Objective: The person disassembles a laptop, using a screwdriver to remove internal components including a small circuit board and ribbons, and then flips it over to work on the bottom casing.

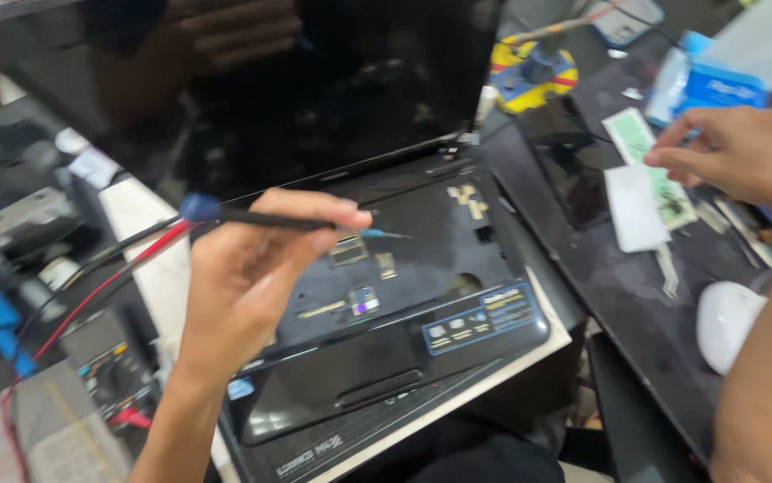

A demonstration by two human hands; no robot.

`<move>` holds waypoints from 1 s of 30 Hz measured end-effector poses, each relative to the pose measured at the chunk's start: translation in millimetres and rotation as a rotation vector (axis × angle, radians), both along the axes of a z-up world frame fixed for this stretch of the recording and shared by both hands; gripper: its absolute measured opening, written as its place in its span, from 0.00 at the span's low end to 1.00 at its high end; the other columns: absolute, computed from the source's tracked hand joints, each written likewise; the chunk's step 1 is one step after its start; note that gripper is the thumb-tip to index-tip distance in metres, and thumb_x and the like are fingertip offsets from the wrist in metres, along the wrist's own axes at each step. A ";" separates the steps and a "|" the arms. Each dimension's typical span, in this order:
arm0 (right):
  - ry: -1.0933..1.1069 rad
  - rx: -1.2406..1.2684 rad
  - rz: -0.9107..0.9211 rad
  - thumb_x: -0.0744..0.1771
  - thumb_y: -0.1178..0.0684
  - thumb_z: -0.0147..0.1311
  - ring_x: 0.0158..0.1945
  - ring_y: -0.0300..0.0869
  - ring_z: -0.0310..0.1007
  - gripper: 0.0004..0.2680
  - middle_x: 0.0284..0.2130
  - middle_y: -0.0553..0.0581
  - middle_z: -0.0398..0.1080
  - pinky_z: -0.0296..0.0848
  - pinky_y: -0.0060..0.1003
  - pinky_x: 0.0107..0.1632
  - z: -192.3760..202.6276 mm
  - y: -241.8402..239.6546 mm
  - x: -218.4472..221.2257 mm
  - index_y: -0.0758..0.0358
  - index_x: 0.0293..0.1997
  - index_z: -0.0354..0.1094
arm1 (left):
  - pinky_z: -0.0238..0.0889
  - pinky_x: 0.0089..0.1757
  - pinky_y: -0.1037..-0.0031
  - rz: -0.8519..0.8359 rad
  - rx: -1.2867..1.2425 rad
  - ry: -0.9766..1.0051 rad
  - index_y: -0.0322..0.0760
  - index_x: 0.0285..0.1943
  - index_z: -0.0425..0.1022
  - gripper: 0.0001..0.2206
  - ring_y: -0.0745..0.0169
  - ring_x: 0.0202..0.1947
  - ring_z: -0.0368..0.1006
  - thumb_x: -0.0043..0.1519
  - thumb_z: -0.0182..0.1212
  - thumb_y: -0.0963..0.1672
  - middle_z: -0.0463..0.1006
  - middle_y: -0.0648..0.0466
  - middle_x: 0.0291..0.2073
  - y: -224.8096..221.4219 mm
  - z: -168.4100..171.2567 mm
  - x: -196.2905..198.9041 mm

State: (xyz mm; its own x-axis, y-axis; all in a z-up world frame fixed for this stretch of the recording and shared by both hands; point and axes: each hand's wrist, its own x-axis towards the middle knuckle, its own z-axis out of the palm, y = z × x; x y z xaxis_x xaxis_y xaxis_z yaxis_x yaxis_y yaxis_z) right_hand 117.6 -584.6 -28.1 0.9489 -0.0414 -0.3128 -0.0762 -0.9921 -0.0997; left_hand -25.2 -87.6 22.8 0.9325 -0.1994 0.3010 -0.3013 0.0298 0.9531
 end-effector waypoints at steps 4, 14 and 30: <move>-0.043 0.148 0.044 0.66 0.40 0.62 0.34 0.44 0.83 0.17 0.31 0.62 0.78 0.81 0.46 0.31 -32.9 -21.1 8.1 0.63 0.53 0.77 | 0.72 0.54 0.75 0.080 0.088 -0.010 0.27 0.60 0.74 0.11 0.64 0.51 0.80 0.69 0.55 0.34 0.82 0.50 0.46 19.3 6.9 7.0; -0.101 0.323 0.010 0.64 0.42 0.66 0.36 0.55 0.82 0.22 0.28 0.72 0.78 0.77 0.47 0.46 -103.0 -55.9 31.7 0.71 0.56 0.73 | 0.70 0.45 0.76 0.117 0.265 0.056 0.35 0.59 0.75 0.11 0.67 0.42 0.80 0.68 0.59 0.38 0.80 0.55 0.34 41.7 3.6 14.2; -0.126 0.191 0.147 0.65 0.37 0.62 0.31 0.56 0.83 0.24 0.27 0.72 0.77 0.83 0.51 0.40 -118.2 -38.3 31.6 0.71 0.57 0.72 | 0.67 0.39 0.78 0.040 0.340 -0.007 0.32 0.55 0.74 0.08 0.71 0.37 0.75 0.67 0.57 0.37 0.79 0.54 0.33 60.2 2.0 19.9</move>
